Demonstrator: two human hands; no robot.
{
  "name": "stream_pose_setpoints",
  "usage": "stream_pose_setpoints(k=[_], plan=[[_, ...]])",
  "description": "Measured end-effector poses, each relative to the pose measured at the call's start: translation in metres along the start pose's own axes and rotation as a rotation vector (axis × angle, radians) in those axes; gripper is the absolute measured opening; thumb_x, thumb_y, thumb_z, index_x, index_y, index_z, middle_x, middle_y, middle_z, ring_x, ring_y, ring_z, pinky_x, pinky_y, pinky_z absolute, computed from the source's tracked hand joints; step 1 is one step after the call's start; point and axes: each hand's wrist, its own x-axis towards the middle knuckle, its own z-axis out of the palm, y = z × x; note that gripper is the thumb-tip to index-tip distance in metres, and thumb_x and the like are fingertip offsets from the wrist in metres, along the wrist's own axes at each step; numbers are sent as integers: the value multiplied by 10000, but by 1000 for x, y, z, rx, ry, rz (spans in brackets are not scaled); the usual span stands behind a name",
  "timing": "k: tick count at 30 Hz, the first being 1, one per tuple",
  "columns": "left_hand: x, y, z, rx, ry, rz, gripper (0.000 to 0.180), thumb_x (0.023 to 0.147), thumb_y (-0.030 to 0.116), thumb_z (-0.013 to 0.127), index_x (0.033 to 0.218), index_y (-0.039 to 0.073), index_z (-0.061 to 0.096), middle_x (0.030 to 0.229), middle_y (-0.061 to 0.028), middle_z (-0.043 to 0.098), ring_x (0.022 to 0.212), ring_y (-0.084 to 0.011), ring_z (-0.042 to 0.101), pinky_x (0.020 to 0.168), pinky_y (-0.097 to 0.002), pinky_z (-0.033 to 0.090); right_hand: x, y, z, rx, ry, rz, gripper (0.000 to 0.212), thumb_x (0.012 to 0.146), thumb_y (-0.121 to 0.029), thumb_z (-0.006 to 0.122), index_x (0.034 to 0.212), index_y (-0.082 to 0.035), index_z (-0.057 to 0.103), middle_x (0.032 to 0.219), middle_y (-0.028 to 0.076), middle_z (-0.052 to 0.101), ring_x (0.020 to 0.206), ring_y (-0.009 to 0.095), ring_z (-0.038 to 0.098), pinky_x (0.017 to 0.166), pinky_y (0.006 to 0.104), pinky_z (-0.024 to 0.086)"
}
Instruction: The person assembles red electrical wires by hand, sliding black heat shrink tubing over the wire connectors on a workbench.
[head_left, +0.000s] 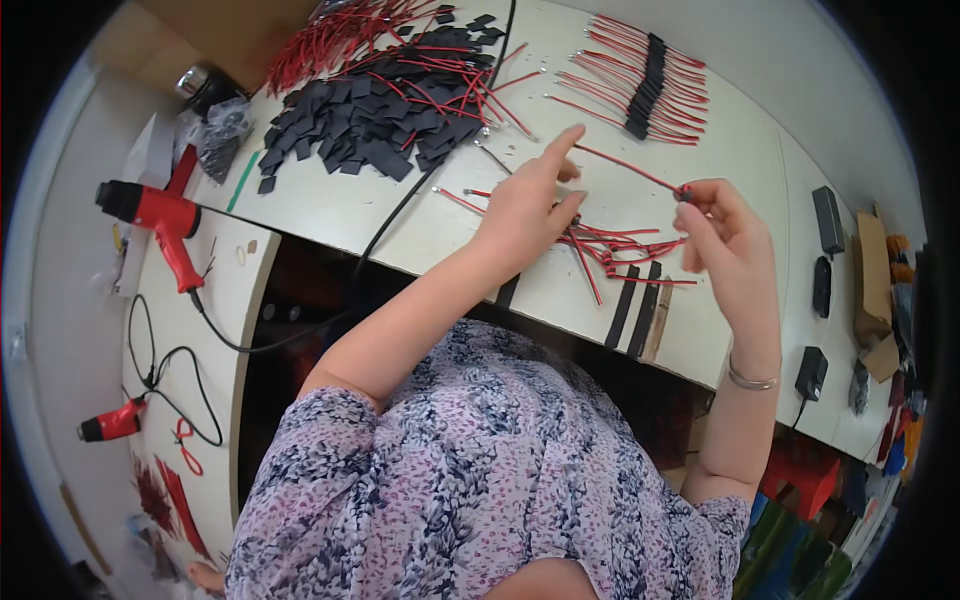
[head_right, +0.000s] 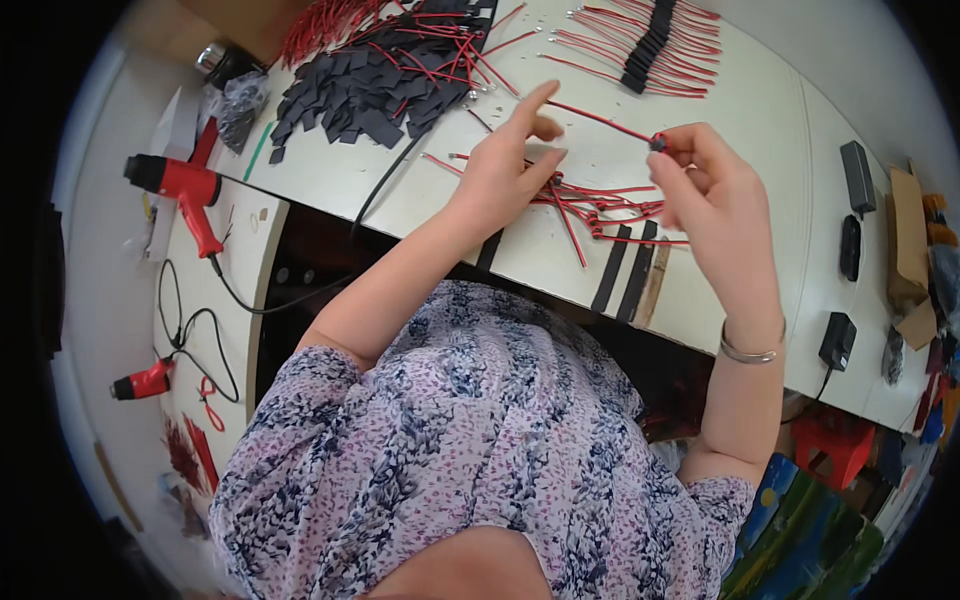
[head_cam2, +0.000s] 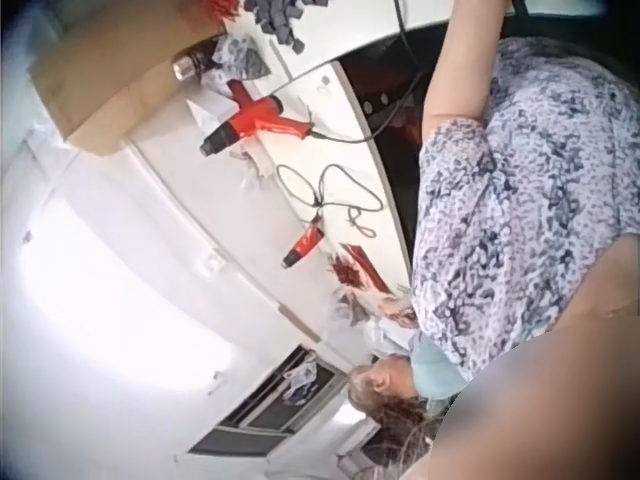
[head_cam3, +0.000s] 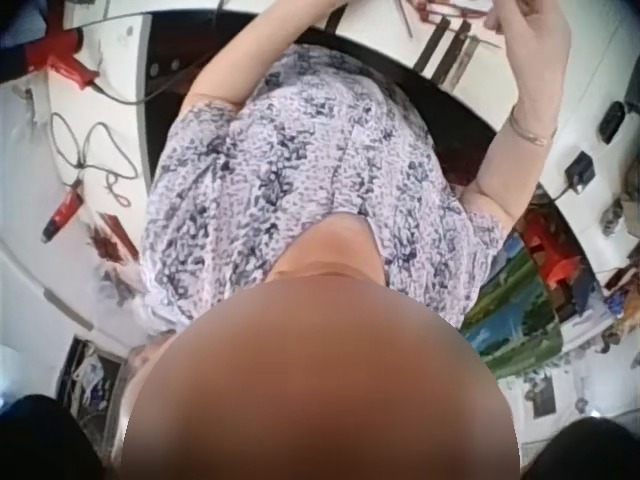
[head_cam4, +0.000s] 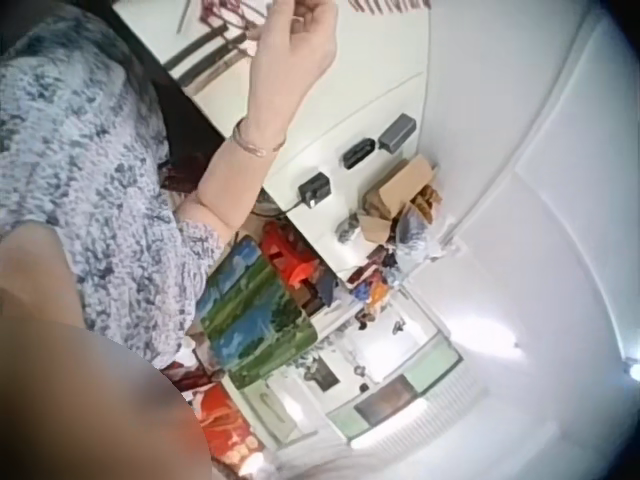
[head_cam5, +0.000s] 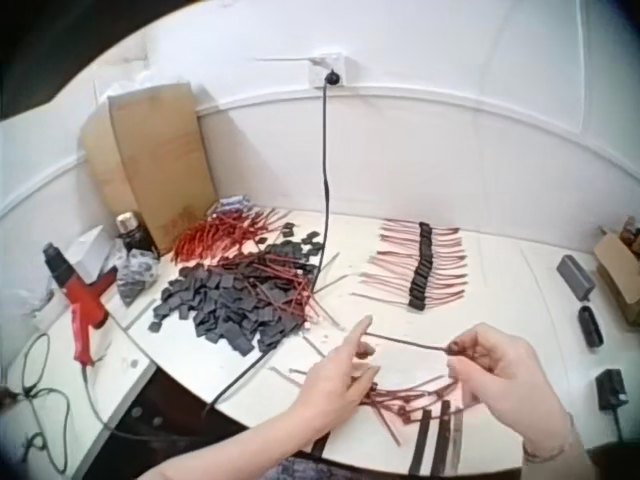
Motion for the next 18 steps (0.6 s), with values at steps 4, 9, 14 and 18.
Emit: stream_pose_setpoints(k=[4, 9, 14, 18], plan=[[6, 2, -45, 71, 237, 116, 770, 824, 58, 748, 1497, 143, 383, 1029, -55, 654, 814, -165, 613, 671, -295, 516, 32, 24, -6, -88, 39, -64, 162, 964, -147, 628, 898, 0, 613, 654, -38, 527, 582, 25, 408, 530, 213, 313], [17, -32, -112, 140, 199, -198, 367, 857, 63, 737, 1214, 44, 655, 996, -37, 665, 767, -97, 587, 689, -247, 487, 53, 60, 13, 140, 94, 14, 173, 967, -169, 633, 871, -26, 610, 653, -54, 487, 589, 22, 388, 533, 214, 291], [30, -69, -121, 573, 35, -187, 315, 839, 166, 769, 1105, 13, 697, 925, -62, 672, 741, -133, 593, 699, -286, 510, 50, 64, 17, 175, 84, -60, 152, 971, -163, 637, 904, -28, 617, 680, -48, 504, 605, 23, 404, 544, 209, 307], [33, -70, -132, 403, -83, -341, 340, 832, 167, 750, 1136, 26, 693, 995, -131, 710, 847, -244, 677, 768, -338, 539, 45, 64, 17, 219, 95, -39, 144, 974, -162, 639, 921, -29, 621, 722, -45, 524, 640, 25, 431, 562, 206, 324]])
